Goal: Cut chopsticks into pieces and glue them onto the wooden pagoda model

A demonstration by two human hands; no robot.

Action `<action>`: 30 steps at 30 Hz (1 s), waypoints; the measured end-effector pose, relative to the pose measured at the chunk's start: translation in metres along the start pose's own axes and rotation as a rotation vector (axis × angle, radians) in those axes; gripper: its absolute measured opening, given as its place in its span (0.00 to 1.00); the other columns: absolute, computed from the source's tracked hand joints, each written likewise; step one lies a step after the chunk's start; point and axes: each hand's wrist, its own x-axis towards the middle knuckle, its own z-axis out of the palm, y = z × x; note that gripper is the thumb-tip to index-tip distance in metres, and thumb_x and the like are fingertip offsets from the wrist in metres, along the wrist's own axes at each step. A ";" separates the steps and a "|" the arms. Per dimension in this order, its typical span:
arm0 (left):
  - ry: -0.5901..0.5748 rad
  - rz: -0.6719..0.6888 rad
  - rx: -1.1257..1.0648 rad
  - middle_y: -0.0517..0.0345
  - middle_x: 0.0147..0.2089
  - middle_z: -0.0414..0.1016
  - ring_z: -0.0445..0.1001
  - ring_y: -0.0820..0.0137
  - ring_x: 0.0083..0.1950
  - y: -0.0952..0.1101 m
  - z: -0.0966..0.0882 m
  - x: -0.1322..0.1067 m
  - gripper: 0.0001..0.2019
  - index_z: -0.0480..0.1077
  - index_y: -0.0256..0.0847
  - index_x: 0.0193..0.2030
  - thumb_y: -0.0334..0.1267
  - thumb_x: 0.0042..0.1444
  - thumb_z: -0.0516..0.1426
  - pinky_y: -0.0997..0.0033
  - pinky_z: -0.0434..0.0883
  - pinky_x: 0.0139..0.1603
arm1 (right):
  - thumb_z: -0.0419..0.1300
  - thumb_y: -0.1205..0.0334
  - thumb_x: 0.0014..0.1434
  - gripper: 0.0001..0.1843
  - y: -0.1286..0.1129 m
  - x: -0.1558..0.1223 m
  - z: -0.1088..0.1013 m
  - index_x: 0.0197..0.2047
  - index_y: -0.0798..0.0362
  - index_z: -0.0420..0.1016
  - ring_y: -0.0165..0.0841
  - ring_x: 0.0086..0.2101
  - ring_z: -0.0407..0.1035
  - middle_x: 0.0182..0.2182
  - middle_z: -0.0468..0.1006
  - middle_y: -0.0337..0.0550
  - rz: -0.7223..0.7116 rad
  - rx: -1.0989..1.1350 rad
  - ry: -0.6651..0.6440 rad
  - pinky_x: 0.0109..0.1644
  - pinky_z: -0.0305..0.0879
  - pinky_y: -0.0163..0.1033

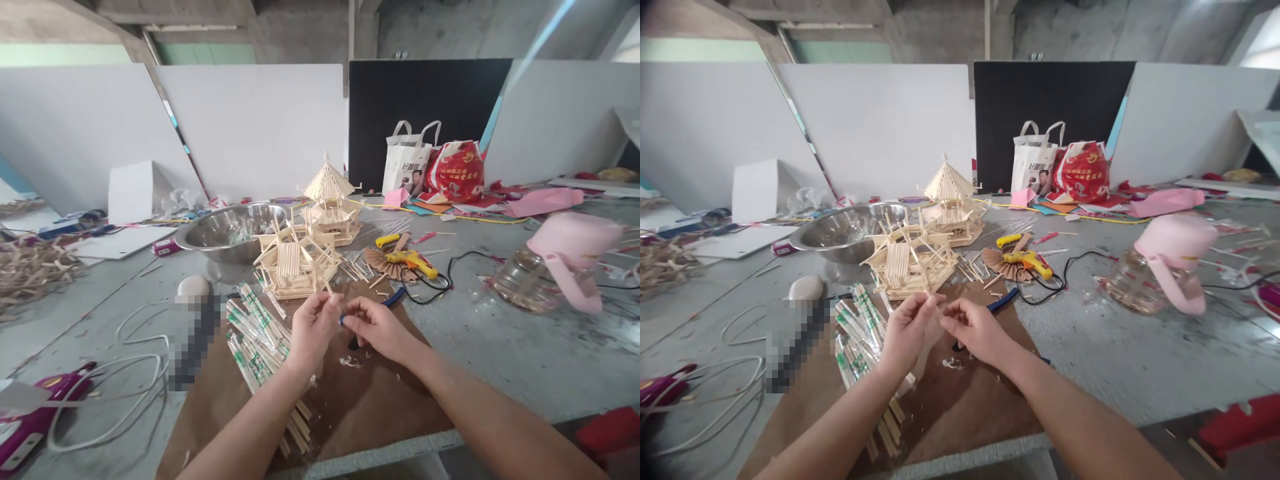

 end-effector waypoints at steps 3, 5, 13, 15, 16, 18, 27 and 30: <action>0.010 0.076 0.085 0.62 0.23 0.68 0.66 0.75 0.28 -0.007 -0.011 0.004 0.11 0.63 0.38 0.27 0.42 0.54 0.49 0.75 0.63 0.35 | 0.56 0.49 0.48 0.24 0.000 -0.001 -0.022 0.47 0.51 0.64 0.39 0.43 0.64 0.43 0.71 0.47 -0.050 -0.539 -0.001 0.45 0.58 0.44; -0.009 0.095 0.139 0.66 0.19 0.63 0.62 0.77 0.22 -0.012 -0.017 0.005 0.11 0.60 0.39 0.26 0.43 0.55 0.47 0.77 0.62 0.29 | 0.58 0.47 0.43 0.35 0.007 0.002 -0.037 0.54 0.53 0.60 0.44 0.52 0.54 0.54 0.61 0.53 -0.012 -0.730 -0.104 0.52 0.51 0.47; -0.097 0.081 0.215 0.70 0.15 0.56 0.56 0.79 0.17 -0.027 -0.017 0.004 0.11 0.61 0.39 0.31 0.45 0.53 0.48 0.78 0.57 0.21 | 0.63 0.43 0.29 0.54 0.030 0.006 -0.050 0.58 0.53 0.52 0.49 0.57 0.42 0.59 0.51 0.56 0.174 -0.919 -0.365 0.55 0.28 0.60; -0.100 0.071 0.216 0.70 0.15 0.56 0.56 0.79 0.17 -0.030 -0.016 0.005 0.12 0.62 0.39 0.31 0.46 0.52 0.49 0.78 0.56 0.20 | 0.63 0.45 0.31 0.44 0.025 0.004 -0.045 0.53 0.51 0.61 0.47 0.53 0.53 0.52 0.62 0.54 0.115 -0.924 -0.298 0.55 0.33 0.58; -0.096 0.065 0.214 0.70 0.15 0.56 0.56 0.79 0.16 -0.031 -0.016 0.005 0.12 0.62 0.39 0.31 0.47 0.52 0.49 0.78 0.56 0.20 | 0.63 0.47 0.33 0.37 0.022 0.003 -0.043 0.49 0.51 0.65 0.46 0.49 0.57 0.47 0.68 0.52 0.082 -0.925 -0.262 0.54 0.36 0.57; -0.091 0.060 0.200 0.70 0.15 0.56 0.55 0.79 0.16 -0.032 -0.016 0.006 0.12 0.62 0.39 0.31 0.47 0.52 0.49 0.78 0.56 0.19 | 0.63 0.52 0.34 0.28 0.017 0.002 -0.039 0.42 0.51 0.69 0.44 0.43 0.63 0.38 0.72 0.48 0.029 -0.928 -0.200 0.53 0.40 0.55; 0.015 0.044 0.126 0.69 0.15 0.55 0.56 0.79 0.17 -0.025 -0.015 0.005 0.14 0.60 0.39 0.26 0.48 0.52 0.48 0.79 0.57 0.20 | 0.56 0.53 0.45 0.25 0.012 0.006 -0.054 0.47 0.54 0.65 0.36 0.40 0.66 0.41 0.72 0.46 -0.078 -0.524 0.017 0.42 0.59 0.39; 0.034 0.026 0.119 0.68 0.16 0.56 0.57 0.78 0.19 -0.026 -0.013 0.003 0.14 0.58 0.39 0.25 0.48 0.53 0.47 0.79 0.58 0.22 | 0.57 0.55 0.45 0.22 0.012 0.007 -0.059 0.44 0.55 0.66 0.35 0.37 0.67 0.37 0.73 0.42 -0.071 -0.074 0.080 0.40 0.61 0.39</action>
